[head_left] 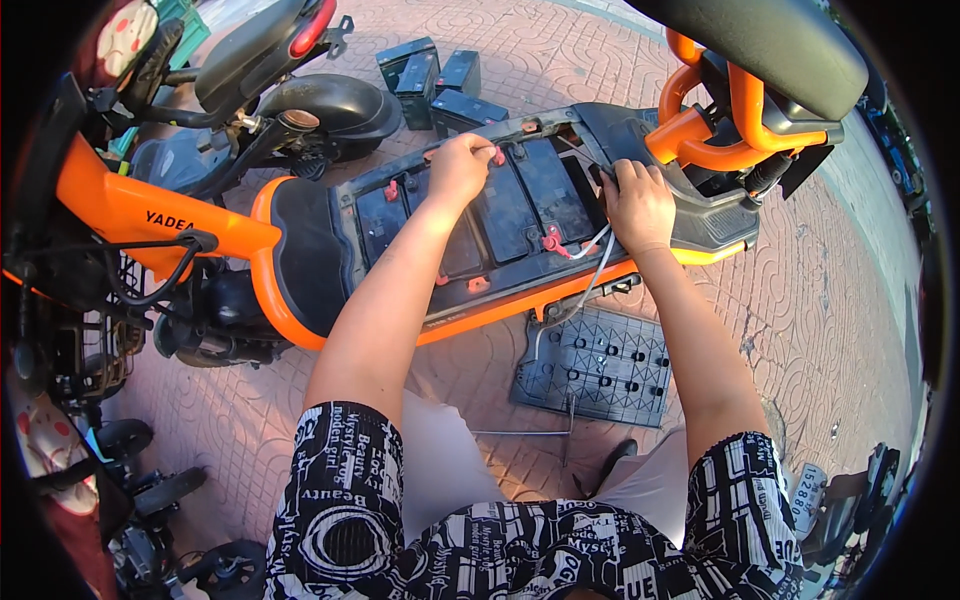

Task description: Repairing an electric scooter by working on the battery compartment and wiring.

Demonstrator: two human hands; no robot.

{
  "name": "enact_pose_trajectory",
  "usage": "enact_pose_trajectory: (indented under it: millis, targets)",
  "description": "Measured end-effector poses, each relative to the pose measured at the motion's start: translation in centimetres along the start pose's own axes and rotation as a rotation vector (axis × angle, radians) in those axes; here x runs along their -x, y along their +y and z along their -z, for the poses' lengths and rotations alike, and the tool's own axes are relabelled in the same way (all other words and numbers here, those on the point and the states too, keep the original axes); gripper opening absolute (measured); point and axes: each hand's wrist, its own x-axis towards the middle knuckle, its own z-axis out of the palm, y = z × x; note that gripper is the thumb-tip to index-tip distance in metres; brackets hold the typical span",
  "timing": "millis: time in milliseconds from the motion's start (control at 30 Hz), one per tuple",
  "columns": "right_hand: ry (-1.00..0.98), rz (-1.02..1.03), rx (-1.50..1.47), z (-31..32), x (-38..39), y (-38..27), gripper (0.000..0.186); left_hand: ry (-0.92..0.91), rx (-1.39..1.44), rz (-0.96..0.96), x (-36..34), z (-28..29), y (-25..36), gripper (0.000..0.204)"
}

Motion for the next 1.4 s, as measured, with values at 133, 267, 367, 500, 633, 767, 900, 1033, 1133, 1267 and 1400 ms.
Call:
enact_pose_trajectory:
  millis: [133,267,367,500,633,767,900,1033,1133,1267,1400]
  targets:
    - [0.018,0.002,-0.025,0.0,0.4,-0.8,0.02,-0.083,0.036,0.007,-1.2,-0.2,-0.9,0.016]
    - [0.002,0.006,-0.033,0.1,0.4,-0.5,0.019,-0.127,-0.075,0.017,-1.7,-0.4,-1.1,0.015]
    - [-0.003,0.01,-0.062,-0.3,0.2,-0.8,0.019,-0.115,-0.025,0.032,-2.2,-0.3,-1.7,0.013]
    - [0.02,0.023,-0.074,0.1,-0.4,-0.4,0.018,-0.087,0.054,0.084,-2.8,-0.4,-0.5,0.014]
    - [0.02,0.022,-0.082,1.5,-0.6,0.2,0.019,-0.186,-0.024,0.086,-4.0,-0.7,0.1,0.011]
    - [0.028,0.032,-0.138,-0.1,0.7,-1.4,0.019,-0.286,-0.317,0.114,-4.8,0.3,-2.5,0.013]
    - [0.008,0.02,-0.108,1.1,1.2,-1.0,0.015,-0.383,-0.619,0.152,-5.7,-0.3,0.9,0.02]
    - [-0.007,0.023,-0.099,1.6,1.1,-1.2,0.015,-0.365,-0.547,0.111,-6.8,-0.7,0.7,0.024]
    - [0.001,-0.003,-0.074,1.3,0.6,-1.0,0.015,-0.423,-0.473,0.158,-7.2,-0.3,2.1,0.015]
    - [-0.049,-0.001,-0.093,0.9,0.6,-1.5,0.015,-0.34,-0.508,0.126,-5.1,0.3,1.2,0.021]
    - [-0.039,-0.028,-0.077,1.0,0.6,-1.1,0.015,0.157,-0.346,-0.299,-1.0,-1.2,0.3,0.015]
